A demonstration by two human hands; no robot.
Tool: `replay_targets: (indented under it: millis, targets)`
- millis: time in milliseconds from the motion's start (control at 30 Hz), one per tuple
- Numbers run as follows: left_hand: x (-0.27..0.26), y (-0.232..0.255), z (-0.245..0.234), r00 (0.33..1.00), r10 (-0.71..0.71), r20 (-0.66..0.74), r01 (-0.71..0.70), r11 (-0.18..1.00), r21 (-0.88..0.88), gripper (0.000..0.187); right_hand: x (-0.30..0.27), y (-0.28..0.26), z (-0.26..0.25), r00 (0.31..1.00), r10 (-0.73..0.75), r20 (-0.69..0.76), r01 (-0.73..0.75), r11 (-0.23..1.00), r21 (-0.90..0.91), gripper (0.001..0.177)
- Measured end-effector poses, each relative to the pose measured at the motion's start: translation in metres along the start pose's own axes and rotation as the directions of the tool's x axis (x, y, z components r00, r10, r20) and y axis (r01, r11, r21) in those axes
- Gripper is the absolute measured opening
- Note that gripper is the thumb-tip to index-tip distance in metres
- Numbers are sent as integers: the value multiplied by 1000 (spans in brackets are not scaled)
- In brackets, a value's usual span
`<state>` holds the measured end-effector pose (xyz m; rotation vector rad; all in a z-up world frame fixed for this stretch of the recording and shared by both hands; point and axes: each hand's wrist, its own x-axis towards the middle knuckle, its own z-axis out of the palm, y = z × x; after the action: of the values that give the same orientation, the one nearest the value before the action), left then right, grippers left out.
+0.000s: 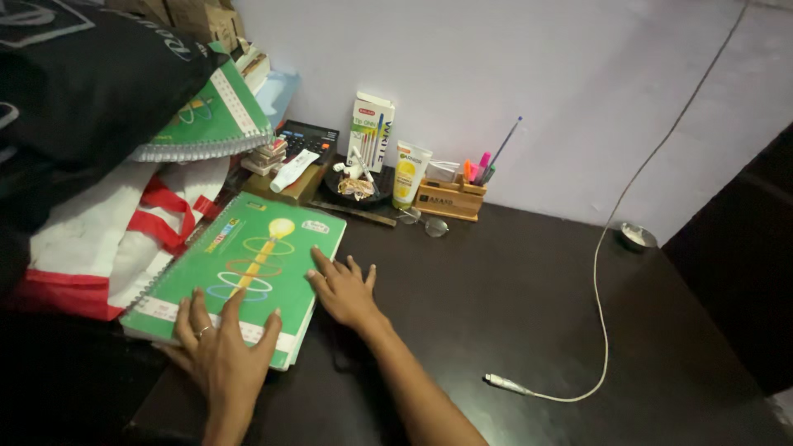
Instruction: The person connects a phone to a charging cable on a desk, arranges several notebooks and books into a stack, and places a small cardboard model on top of the pile.
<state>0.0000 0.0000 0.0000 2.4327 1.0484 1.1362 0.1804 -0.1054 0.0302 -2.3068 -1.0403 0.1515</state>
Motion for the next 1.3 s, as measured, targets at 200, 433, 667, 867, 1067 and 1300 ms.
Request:
replay_targets:
  millis: [200,433,667,867,1067,1300]
  targets:
    - [9,20,-23,993,-3,121,-35,949,313,67,-28,20,-15,986,-162,37,162,987,1,85]
    - [37,63,-8,964,94,251,-161,951,264,67,-42,33,-39,964,-203,172,221,971,-93,135]
    - [36,64,10,975,110,195,-138,981,135,69,-41,27,-38,999,-31,-25,24,971,-238,134]
    - [31,61,15,978,108,177,-133,982,134,65,-64,-3,-47,971,218,-103,-239,921,-307,130]
    - [34,59,19,971,64,232,-110,975,193,60,-73,15,-62,948,262,-180,-305,910,-282,125]
    - [29,60,21,969,99,227,-150,965,217,60,-80,57,-96,867,396,-304,-458,872,-171,120]
